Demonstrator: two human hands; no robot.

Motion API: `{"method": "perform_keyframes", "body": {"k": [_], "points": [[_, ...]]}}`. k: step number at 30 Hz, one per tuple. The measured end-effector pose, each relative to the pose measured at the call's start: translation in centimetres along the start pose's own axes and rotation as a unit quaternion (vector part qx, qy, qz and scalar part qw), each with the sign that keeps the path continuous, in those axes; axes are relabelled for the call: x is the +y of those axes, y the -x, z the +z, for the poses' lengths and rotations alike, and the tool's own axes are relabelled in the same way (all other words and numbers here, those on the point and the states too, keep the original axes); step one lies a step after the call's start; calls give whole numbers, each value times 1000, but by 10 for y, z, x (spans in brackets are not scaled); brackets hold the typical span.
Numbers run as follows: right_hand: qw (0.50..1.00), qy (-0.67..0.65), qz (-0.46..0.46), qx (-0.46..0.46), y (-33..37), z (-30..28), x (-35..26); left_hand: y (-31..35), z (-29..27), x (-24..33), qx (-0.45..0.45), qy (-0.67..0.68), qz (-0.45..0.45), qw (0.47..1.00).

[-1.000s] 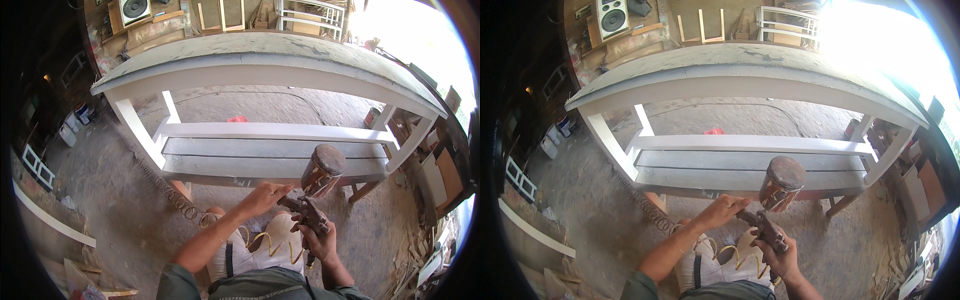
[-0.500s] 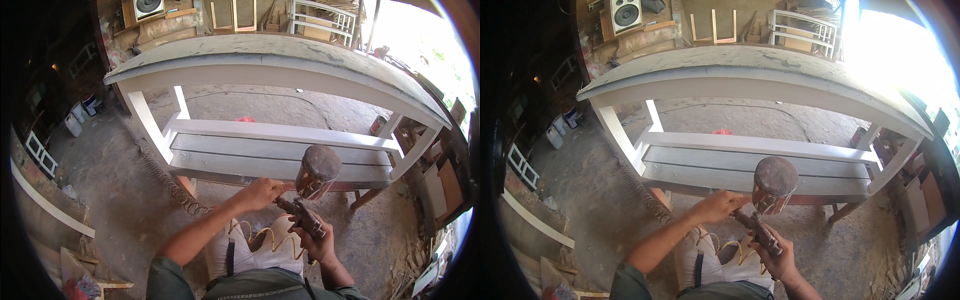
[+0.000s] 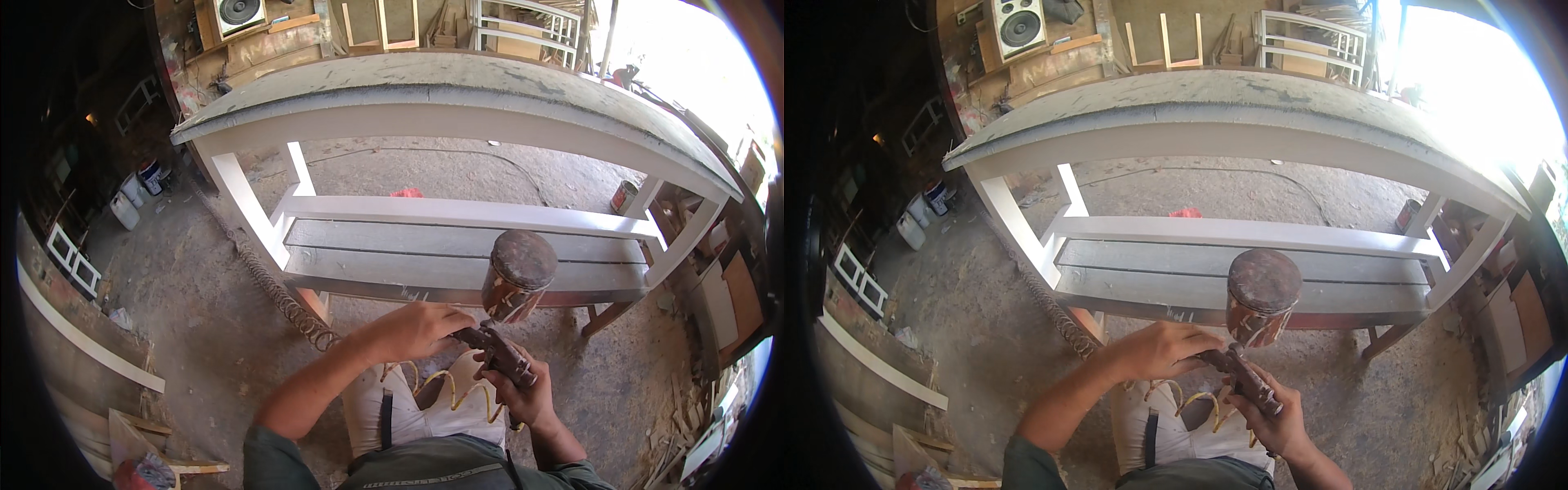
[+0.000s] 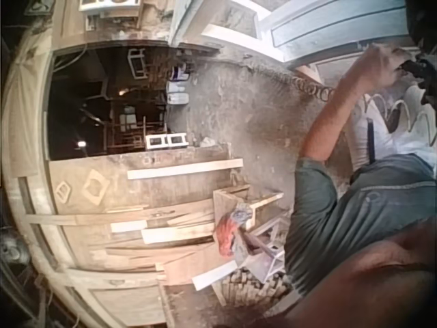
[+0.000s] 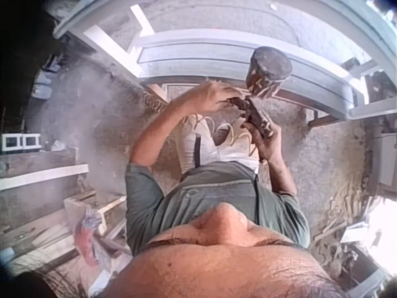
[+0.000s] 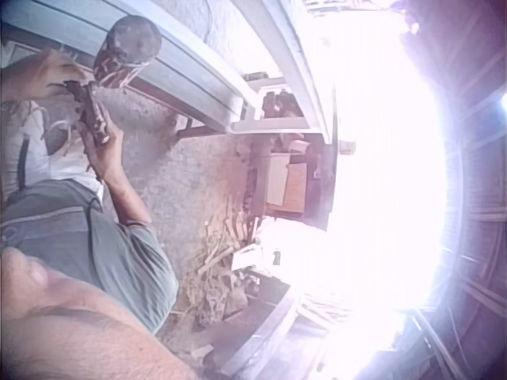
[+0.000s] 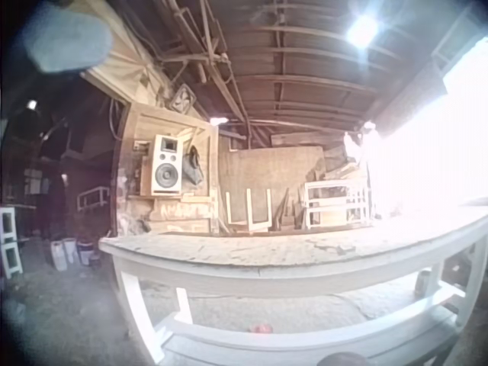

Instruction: The person uses a spray gun to apply white paint to the frame of a wooden console table and brown paint to a loose wooden panel, moving the panel by hand to reach all sides.

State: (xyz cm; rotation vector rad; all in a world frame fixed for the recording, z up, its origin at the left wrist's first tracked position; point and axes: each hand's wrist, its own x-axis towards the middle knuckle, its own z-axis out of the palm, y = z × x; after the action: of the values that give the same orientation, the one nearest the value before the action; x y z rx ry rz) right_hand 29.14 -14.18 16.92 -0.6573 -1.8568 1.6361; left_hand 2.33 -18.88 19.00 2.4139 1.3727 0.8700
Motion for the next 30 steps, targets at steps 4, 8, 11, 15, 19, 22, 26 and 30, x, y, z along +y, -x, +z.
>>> {"method": "perform_keyframes", "body": {"k": [4,8,11,15,19,22,26,30], "points": [[1000,-5,18,-5,0,0,1,4,8,1,15,-31,-7,999],[1000,-9,13,-9,-1,3,0,4,8,5,47,-38,8,998],[1000,6,12,-12,-1,2,-1,6,10,7,62,-39,14,997],[1000,14,10,-9,-3,4,-2,12,18,-1,95,-42,19,994],[998,54,26,36,-8,-6,1,15,12,-7,186,-131,-18,974],[989,57,50,125,-18,-24,-14,88,36,-65,234,-159,-181,942],[963,117,46,237,-36,-78,-18,211,131,-149,234,-175,-458,839],[930,146,-1,337,-53,-144,-13,244,194,-166,209,-281,-509,787]]}}
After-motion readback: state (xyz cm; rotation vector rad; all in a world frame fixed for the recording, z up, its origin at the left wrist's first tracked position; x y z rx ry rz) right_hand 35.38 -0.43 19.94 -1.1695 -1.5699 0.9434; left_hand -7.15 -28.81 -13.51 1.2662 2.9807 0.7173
